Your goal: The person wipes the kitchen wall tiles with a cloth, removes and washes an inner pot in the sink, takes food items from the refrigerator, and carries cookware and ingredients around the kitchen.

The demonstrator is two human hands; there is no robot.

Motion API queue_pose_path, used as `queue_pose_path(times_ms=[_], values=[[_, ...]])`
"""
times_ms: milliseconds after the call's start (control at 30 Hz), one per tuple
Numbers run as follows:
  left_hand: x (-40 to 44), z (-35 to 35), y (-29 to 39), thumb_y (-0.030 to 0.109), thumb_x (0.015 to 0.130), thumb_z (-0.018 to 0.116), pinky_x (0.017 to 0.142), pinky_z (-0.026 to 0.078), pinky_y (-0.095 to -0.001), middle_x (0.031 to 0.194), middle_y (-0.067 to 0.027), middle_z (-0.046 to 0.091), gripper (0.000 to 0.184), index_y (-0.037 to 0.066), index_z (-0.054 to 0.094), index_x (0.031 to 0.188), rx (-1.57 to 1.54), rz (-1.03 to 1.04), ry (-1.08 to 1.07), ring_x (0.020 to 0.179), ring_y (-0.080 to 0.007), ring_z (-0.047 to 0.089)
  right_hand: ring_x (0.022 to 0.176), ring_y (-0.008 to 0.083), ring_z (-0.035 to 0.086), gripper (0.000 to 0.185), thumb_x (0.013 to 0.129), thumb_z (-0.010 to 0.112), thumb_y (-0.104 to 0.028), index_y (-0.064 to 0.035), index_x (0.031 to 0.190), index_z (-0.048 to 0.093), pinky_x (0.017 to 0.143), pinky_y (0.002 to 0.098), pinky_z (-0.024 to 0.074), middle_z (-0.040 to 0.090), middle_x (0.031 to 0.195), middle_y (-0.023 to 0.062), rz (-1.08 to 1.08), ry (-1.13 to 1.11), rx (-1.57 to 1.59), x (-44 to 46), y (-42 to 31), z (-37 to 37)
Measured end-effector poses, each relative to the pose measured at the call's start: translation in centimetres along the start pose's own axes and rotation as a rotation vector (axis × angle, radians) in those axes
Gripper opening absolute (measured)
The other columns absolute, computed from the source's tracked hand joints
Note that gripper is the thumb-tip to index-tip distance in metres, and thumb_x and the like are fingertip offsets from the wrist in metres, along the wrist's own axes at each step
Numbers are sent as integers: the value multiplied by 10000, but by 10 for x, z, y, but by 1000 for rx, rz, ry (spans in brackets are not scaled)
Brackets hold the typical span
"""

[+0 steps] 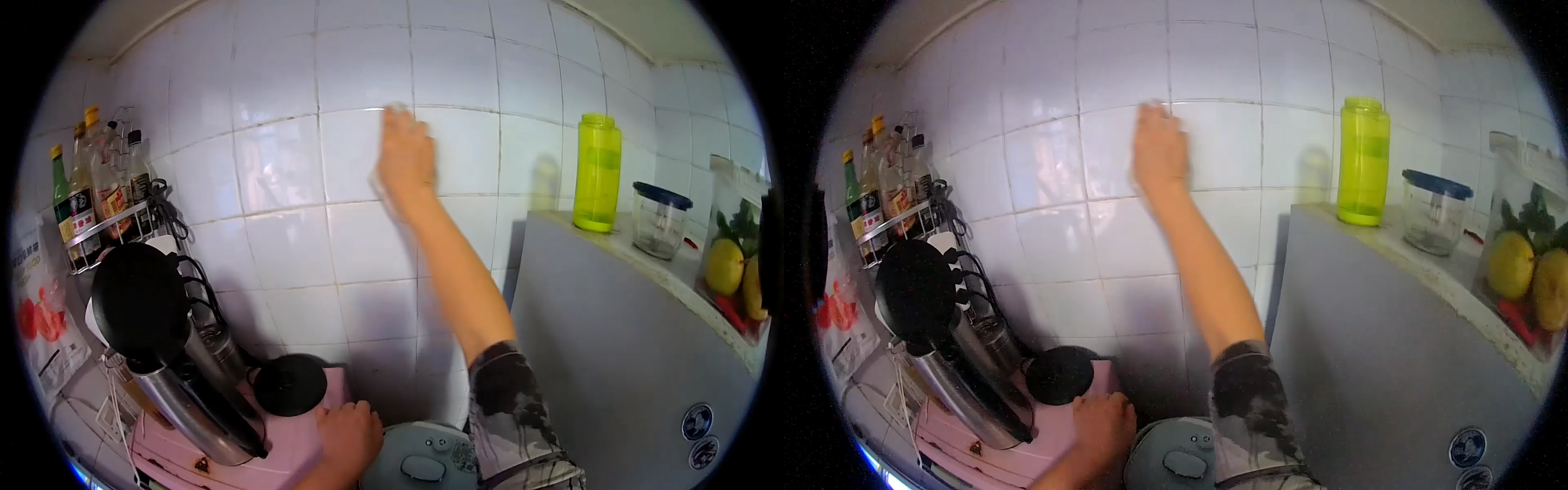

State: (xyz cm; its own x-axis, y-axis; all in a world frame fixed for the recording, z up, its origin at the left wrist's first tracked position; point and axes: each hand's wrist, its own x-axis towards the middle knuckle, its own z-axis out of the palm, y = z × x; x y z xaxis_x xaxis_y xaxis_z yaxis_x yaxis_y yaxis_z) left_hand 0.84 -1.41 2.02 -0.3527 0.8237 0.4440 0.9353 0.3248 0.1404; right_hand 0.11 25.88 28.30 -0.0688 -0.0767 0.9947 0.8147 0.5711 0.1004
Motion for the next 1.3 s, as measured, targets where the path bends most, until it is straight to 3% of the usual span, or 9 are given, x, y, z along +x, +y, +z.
queue_pose_path(times_ms=[167, 267, 433, 633, 867, 1033, 1100, 1167, 1300], values=[[1, 7, -3, 247, 773, 611, 752, 399, -451, 743, -101, 645, 153, 95, 631, 766, 16, 39, 45, 738, -278, 622, 917, 252, 526, 491, 809, 536, -94, -32, 1290, 457, 712, 347, 492, 503, 1137, 117, 218, -129, -37, -1, 8, -2], [-1, 9, 0, 252, 772, 609, 745, 394, -446, 733, -100, 639, 153, 100, 625, 759, -6, 61, 72, 729, -274, 617, 887, 241, 525, 459, 808, 537, -88, 1, 1254, 475, 701, 334, 498, 501, 1105, 116, 297, 25, 22, 6, -40, 12], [-1, 8, 1, 254, 770, 610, 756, 391, -443, 725, -94, 633, 154, 104, 616, 738, 39, 63, 90, 718, -270, 613, 876, 235, 535, 417, 785, 561, -68, 16, 1190, 506, 679, 319, 497, 503, 1104, 119, -31, -36, 98, 9, -122, 17], [-1, 10, -2, 254, 787, 586, 767, 388, -452, 749, -100, 644, 170, 95, 632, 749, 38, 45, 39, 736, -282, 621, 927, 249, 532, 484, 773, 567, -88, -24, 1245, 478, 712, 348, 499, 516, 1100, 106, -188, -55, 91, 11, -41, -3], [-1, 10, -6, 259, 795, 580, 763, 384, -455, 775, -91, 654, 184, 88, 624, 744, 0, 24, -20, 751, -280, 625, 926, 303, 545, 498, 773, 530, -53, -102, 1268, 502, 744, 399, 504, 496, 1203, 150, 128, 6, -36, -13, 79, -4], [5, 11, -6, 252, 789, 590, 755, 380, -455, 768, -83, 651, 168, 98, 623, 731, 33, 32, 41, 756, -275, 620, 991, 309, 522, 473, 823, 471, -47, -53, 1295, 474, 795, 402, 490, 470, 1233, 138, 643, 64, 65, 2, 52, -9], [5, 12, -2, 247, 779, 605, 767, 376, -448, 762, -76, 649, 157, 105, 621, 715, 43, 59, 96, 756, -267, 617, 994, 301, 517, 476, 826, 468, -51, -48, 1302, 468, 798, 391, 488, 469, 1232, 134, 401, 118, 55, 0, 25, 16], [3, 12, -1, 244, 776, 609, 775, 373, -447, 764, -78, 649, 154, 105, 621, 713, 35, 64, 94, 757, -265, 617, 992, 299, 516, 493, 818, 471, -49, -47, 1310, 456, 808, 380, 484, 484, 1210, 131, 268, -86, 149, 3, -3, 0], [1, 12, -3, 234, 778, 609, 800, 370, -448, 772, -85, 648, 140, 104, 634, 732, -7, 49, 56, 762, -260, 617, 975, 307, 520, 551, 753, 537, -42, -114, 1296, 477, 789, 387, 492, 500, 1168, 144, 34, -44, 11, -4, 56, -8]])
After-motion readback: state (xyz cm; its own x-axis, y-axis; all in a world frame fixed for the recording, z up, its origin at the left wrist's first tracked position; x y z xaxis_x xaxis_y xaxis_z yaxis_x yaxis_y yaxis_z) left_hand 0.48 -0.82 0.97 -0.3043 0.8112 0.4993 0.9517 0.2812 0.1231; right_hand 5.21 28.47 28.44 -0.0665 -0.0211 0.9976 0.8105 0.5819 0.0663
